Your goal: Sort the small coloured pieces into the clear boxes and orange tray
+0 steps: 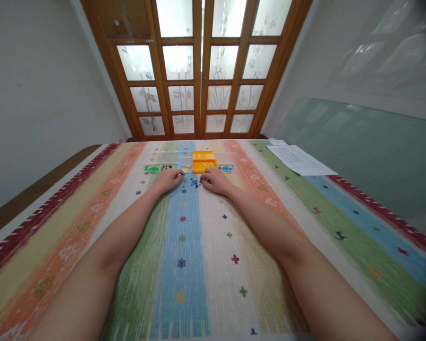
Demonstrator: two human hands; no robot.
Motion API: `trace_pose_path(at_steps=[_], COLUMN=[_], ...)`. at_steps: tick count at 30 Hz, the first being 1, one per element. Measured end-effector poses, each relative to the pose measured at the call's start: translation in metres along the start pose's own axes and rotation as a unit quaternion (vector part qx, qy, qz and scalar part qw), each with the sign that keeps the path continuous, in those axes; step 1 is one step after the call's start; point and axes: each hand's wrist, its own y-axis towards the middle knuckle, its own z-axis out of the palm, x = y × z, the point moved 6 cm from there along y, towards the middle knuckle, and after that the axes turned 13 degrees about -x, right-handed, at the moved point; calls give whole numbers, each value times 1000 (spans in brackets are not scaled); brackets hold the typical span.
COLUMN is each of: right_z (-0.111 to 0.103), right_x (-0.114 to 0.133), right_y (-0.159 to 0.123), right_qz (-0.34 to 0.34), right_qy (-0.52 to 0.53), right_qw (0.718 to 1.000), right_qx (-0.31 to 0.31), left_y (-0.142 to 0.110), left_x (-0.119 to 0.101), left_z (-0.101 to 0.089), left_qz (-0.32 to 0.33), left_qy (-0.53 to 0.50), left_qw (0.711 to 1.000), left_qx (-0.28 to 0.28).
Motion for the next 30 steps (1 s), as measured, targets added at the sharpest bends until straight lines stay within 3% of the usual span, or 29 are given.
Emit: trace_pose_path(at_steps=[30], right_z=[3], right_x=[17], right_y=[3], right_qz=[19], right_qy=[55], right_qw=[998], right_qx=[31], left_y=[-3], left_x=[-5], left_z=[1], left_qz=[-3], left_qy=[-9], left_qw=[1000], left_qx=[16])
